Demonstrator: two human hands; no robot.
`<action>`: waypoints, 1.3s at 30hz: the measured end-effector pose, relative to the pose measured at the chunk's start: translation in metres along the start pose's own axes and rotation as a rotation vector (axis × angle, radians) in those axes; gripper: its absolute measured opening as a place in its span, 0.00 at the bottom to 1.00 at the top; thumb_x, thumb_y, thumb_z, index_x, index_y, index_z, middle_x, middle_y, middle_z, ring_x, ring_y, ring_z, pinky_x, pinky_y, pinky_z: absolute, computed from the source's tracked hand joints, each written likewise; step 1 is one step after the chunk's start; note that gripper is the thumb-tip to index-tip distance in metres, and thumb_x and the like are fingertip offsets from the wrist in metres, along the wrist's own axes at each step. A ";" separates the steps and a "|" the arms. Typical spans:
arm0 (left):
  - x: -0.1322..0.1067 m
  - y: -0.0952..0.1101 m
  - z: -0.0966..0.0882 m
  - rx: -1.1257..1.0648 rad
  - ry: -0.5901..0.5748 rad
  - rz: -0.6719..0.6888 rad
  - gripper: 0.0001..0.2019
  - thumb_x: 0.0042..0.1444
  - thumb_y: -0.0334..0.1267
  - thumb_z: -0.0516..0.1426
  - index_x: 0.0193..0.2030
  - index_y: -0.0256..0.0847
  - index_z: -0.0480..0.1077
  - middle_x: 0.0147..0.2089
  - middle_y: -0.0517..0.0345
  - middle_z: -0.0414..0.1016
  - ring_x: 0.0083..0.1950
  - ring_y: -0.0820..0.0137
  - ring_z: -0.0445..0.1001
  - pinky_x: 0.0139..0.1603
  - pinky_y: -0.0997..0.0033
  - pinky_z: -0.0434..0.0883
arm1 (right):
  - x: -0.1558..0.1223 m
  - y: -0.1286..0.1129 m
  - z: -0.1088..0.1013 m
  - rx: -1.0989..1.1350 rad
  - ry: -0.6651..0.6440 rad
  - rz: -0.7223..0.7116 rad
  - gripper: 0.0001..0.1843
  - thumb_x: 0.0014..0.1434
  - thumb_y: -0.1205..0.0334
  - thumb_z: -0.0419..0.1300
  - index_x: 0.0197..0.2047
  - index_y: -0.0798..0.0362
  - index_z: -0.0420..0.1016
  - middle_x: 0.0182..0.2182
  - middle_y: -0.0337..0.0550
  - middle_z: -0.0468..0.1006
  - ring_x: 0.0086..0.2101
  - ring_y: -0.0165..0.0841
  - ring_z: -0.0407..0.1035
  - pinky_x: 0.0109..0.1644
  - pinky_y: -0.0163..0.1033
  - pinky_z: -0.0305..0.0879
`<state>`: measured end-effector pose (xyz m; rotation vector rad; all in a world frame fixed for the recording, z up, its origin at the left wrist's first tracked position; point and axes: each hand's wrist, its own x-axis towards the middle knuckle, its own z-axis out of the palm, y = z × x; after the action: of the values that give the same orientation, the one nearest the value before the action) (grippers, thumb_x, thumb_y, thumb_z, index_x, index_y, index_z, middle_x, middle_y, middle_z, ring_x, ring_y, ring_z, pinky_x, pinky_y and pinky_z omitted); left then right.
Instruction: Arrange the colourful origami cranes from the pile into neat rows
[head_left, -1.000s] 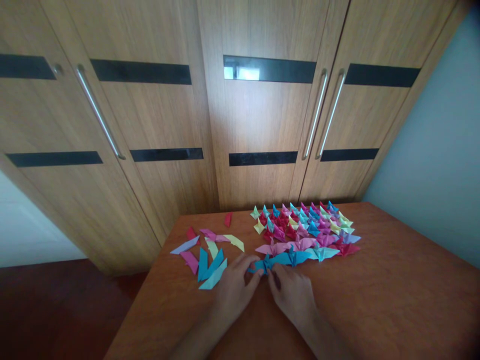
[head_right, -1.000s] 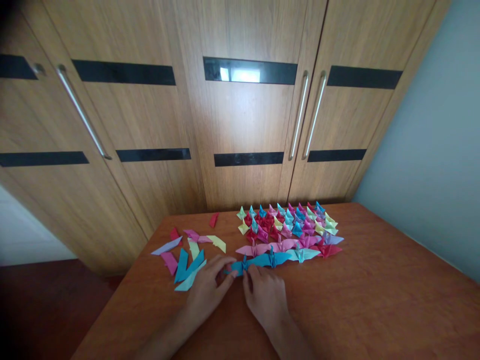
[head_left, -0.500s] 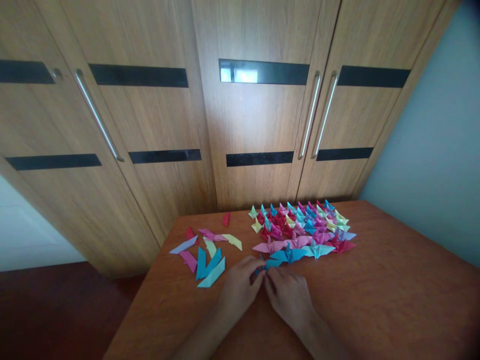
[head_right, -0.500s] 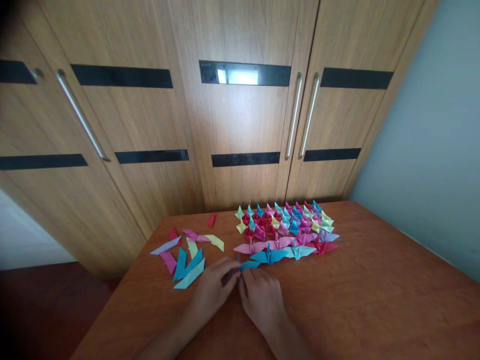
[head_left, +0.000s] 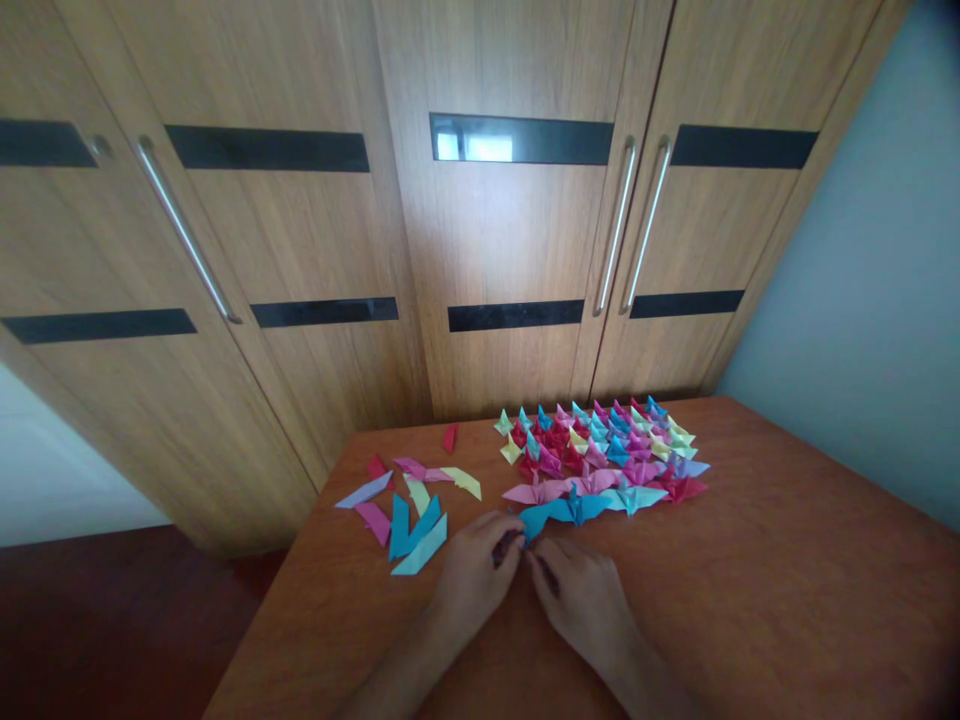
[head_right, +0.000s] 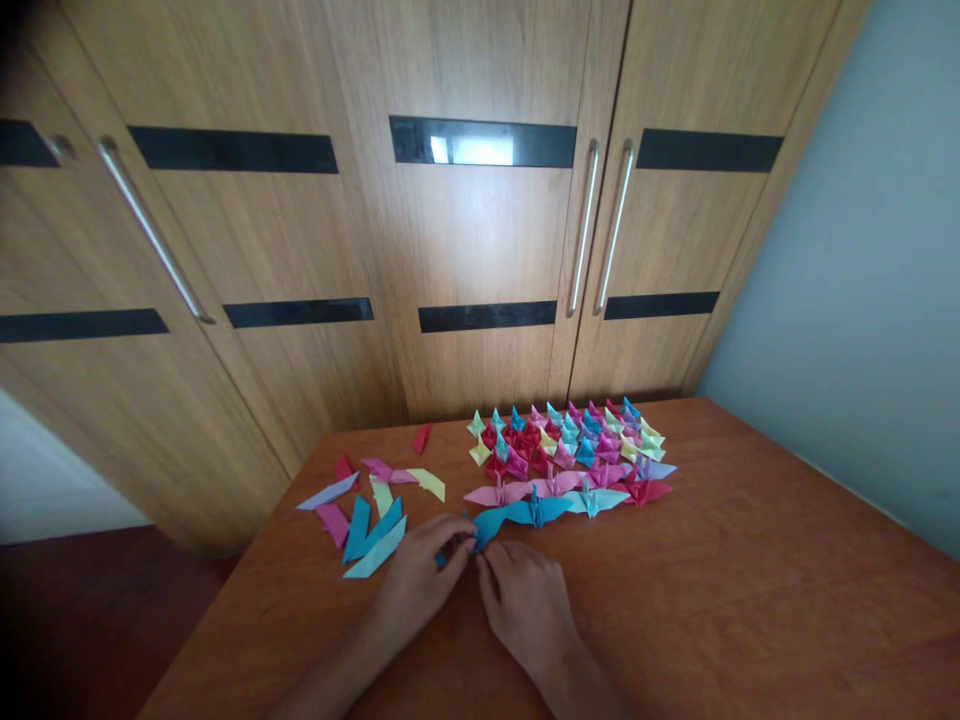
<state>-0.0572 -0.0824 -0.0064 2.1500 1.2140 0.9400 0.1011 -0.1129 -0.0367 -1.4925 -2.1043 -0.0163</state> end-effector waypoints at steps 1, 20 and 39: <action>0.001 0.000 -0.001 0.002 0.017 0.002 0.09 0.56 0.31 0.51 0.39 0.43 0.72 0.36 0.57 0.74 0.35 0.69 0.71 0.38 0.72 0.67 | -0.002 0.002 -0.001 0.002 -0.002 0.008 0.10 0.60 0.66 0.50 0.30 0.50 0.69 0.26 0.37 0.76 0.28 0.29 0.70 0.32 0.33 0.55; 0.031 -0.008 0.004 0.096 -0.054 0.029 0.09 0.53 0.31 0.52 0.37 0.42 0.73 0.32 0.57 0.74 0.32 0.70 0.70 0.34 0.73 0.64 | -0.032 0.036 -0.011 0.093 -0.066 0.173 0.12 0.62 0.60 0.49 0.29 0.49 0.70 0.24 0.35 0.75 0.25 0.29 0.70 0.29 0.32 0.57; 0.036 -0.010 0.008 0.108 -0.071 0.015 0.09 0.53 0.32 0.52 0.35 0.42 0.73 0.32 0.57 0.74 0.32 0.69 0.70 0.33 0.74 0.63 | -0.032 0.038 -0.009 0.106 -0.070 0.195 0.13 0.63 0.58 0.48 0.30 0.48 0.70 0.23 0.35 0.75 0.25 0.29 0.70 0.29 0.32 0.57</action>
<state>-0.0431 -0.0467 -0.0074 2.2593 1.2411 0.8145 0.1453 -0.1293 -0.0541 -1.6473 -1.9714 0.2198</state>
